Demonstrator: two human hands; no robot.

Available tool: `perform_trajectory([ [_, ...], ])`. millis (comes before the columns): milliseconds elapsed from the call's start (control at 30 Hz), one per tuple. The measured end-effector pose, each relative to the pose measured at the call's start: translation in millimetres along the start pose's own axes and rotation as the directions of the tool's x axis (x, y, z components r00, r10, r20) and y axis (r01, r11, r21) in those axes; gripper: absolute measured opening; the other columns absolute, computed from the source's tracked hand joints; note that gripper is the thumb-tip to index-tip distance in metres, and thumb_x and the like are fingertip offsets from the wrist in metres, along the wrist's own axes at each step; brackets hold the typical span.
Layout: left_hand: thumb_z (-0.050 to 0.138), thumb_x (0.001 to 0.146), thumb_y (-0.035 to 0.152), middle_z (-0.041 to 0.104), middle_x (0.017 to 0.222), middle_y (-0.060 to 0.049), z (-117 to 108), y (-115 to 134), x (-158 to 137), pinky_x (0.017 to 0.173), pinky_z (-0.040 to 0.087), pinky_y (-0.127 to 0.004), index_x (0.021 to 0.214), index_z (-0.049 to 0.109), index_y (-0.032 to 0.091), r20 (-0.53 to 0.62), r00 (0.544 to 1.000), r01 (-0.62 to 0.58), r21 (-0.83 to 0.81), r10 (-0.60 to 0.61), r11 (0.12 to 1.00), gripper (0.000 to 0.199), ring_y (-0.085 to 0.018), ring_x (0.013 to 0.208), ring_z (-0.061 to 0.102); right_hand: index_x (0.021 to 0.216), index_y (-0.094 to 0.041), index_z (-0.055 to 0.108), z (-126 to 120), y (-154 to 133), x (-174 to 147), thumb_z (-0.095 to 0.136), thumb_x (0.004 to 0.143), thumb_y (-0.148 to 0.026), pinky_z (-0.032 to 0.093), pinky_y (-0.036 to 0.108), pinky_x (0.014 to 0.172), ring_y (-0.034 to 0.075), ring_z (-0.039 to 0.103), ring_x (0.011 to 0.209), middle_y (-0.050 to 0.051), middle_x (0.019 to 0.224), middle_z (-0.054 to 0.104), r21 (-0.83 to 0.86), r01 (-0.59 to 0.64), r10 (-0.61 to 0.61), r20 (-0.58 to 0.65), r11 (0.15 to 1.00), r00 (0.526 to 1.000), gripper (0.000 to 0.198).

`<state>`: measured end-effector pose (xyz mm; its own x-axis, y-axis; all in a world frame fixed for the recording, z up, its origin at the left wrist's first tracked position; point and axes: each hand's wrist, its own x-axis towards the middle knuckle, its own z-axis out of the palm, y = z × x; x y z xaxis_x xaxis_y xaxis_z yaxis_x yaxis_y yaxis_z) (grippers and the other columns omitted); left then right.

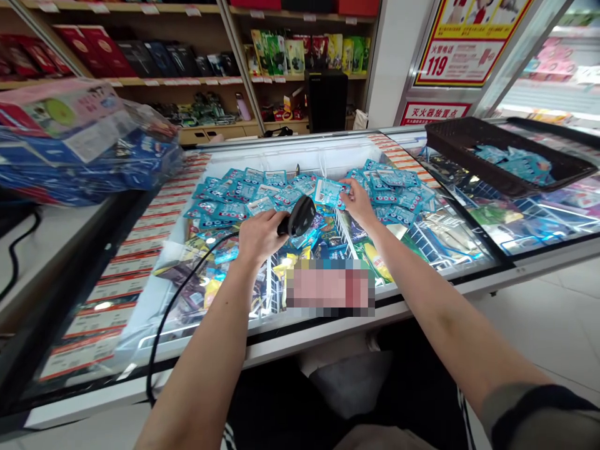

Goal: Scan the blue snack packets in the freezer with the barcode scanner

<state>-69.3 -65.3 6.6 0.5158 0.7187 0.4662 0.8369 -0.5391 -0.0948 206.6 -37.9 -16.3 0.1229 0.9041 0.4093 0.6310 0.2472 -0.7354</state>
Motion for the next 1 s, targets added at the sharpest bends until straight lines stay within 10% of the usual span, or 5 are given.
perform_trajectory([
  [1000,0.049,0.079,0.033,0.066,0.092,-0.007,-1.5,-4.3,-3.1,0.064,0.041,-0.032,0.106,0.06,0.024,0.017,0.999,-0.041,-0.052,0.042,0.998,0.03,-0.024,0.088,0.061,0.119,-0.021,0.048,1.5,-0.5,-0.6,0.04,0.088,-0.044,0.052,0.039,0.072,0.018,0.056,0.069,0.003,0.075,0.054,0.017,-0.002,0.002,0.001,1.0,1.0,0.04],
])
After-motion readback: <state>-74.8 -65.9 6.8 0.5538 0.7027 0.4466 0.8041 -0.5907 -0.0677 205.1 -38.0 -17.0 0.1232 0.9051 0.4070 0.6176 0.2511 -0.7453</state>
